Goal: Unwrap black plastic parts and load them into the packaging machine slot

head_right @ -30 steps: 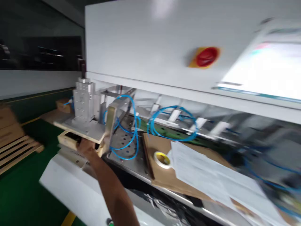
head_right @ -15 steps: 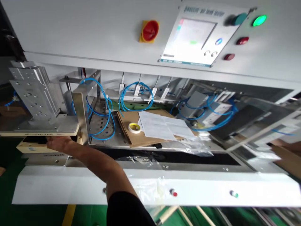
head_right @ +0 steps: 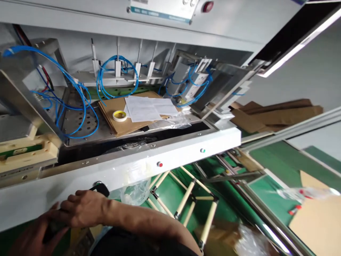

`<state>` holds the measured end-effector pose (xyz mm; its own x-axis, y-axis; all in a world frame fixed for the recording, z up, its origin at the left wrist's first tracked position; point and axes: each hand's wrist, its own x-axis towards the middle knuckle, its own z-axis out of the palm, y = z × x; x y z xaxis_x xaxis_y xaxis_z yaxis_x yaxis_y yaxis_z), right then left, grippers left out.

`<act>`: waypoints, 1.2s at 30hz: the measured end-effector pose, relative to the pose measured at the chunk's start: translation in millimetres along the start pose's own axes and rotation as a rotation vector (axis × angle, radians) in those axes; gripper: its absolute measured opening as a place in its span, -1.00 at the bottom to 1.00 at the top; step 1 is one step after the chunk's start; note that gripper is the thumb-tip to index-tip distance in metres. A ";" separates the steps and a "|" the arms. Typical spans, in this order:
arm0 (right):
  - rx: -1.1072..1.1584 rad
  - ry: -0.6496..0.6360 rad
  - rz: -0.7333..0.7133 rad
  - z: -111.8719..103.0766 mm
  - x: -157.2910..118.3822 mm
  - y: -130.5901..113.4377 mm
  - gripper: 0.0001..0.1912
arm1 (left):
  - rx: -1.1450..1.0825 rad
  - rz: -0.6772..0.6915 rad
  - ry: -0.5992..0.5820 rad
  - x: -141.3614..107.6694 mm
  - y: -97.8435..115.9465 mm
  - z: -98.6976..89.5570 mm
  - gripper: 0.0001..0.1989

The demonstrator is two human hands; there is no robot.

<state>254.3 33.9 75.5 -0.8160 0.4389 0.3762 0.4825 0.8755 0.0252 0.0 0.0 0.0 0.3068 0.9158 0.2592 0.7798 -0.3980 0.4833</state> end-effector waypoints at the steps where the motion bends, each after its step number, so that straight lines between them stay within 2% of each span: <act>1: -0.006 0.001 0.041 -6.4 -13.2 0.2 -0.76 | 0.004 0.035 -0.052 3.6 7.2 10.4 -0.43; 4: 0.001 0.088 0.181 -23.7 -54.7 -2.8 -0.73 | 0.076 0.020 -0.119 12.9 33.0 33.3 -0.47; 6: 0.027 0.213 0.336 -29.1 -87.3 -7.4 -0.66 | 0.151 -0.083 -0.076 20.4 51.2 38.6 -0.46; 8: 0.017 0.307 0.556 -27.4 -122.3 -8.9 -0.61 | 0.202 -0.197 0.000 31.8 68.1 37.2 -0.42; 9: -0.014 0.320 0.673 -24.2 -139.2 -6.4 -0.60 | 0.212 -0.245 0.043 38.9 76.0 34.9 -0.40; 11: -0.100 0.267 0.854 -14.8 -167.2 6.9 -0.52 | 0.200 -0.327 0.118 54.7 90.8 29.9 -0.35; 13: -0.151 0.172 0.936 -4.5 -183.4 29.2 -0.41 | 0.154 -0.381 0.154 69.8 104.4 26.4 -0.34; 15: -0.143 0.119 0.958 3.0 -186.8 54.2 -0.33 | 0.112 -0.410 0.173 81.3 117.5 25.8 -0.36; 18: -0.097 0.127 0.977 6.1 -176.9 82.5 -0.29 | 0.060 -0.410 0.183 89.1 135.7 30.3 -0.37; 22: -0.045 0.135 1.003 -0.9 -163.4 95.0 -0.28 | 0.006 -0.420 0.115 86.5 152.7 40.5 -0.32; 26: -0.018 0.149 0.950 -13.2 -165.8 94.4 -0.25 | -0.007 -0.453 0.089 82.3 158.7 47.0 -0.32; 31: -0.032 0.253 0.860 -20.9 -189.6 78.3 -0.30 | -0.023 -0.400 0.043 88.8 158.8 48.2 -0.36; 34: -0.044 0.271 0.808 -11.1 -209.6 60.6 -0.53 | 0.023 -0.300 0.007 103.4 156.8 50.9 -0.39; 36: -0.067 0.272 0.781 -0.3 -221.1 51.2 -0.70 | 0.053 -0.187 0.010 118.7 155.9 54.4 -0.37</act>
<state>459.4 -18.4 -6.2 -0.1367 0.8441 0.5185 0.9034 0.3210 -0.2843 187.7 49.5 60.6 0.1484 0.9729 0.1773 0.8503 -0.2171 0.4794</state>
